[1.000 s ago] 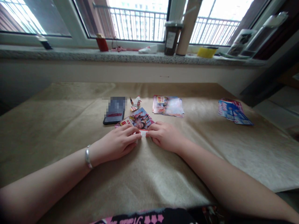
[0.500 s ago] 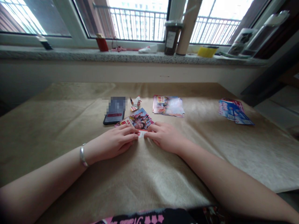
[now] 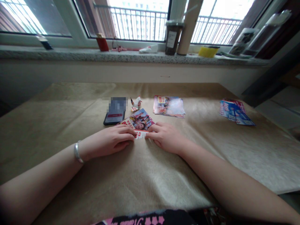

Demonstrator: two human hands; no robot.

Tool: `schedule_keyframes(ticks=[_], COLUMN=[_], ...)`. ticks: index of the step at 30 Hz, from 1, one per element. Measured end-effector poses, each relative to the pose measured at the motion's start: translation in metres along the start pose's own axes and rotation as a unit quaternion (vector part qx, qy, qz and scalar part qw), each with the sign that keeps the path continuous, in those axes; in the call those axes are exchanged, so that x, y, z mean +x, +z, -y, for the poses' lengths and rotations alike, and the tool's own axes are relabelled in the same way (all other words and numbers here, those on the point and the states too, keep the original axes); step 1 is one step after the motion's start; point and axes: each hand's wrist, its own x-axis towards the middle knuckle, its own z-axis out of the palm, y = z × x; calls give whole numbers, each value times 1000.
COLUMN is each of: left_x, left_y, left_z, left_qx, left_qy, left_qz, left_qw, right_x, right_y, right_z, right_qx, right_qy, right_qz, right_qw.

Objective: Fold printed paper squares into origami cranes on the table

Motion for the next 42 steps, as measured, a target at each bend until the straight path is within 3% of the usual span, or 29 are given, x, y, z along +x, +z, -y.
schedule_keyframes(ticks=[23,42], left_x=[0,-5], left_y=[-4,-12], left_z=[10,20], left_qx=[-57,-94], left_qy=[-12,-3], left_qz=[-4,35], left_qw=[998,995], right_x=[-4,-12], right_y=[-4,-7], right_z=[-1,-11], right_qx=[-4,12], right_qy=[4,8], right_qz=[5,10], right_qw=[1000,1000])
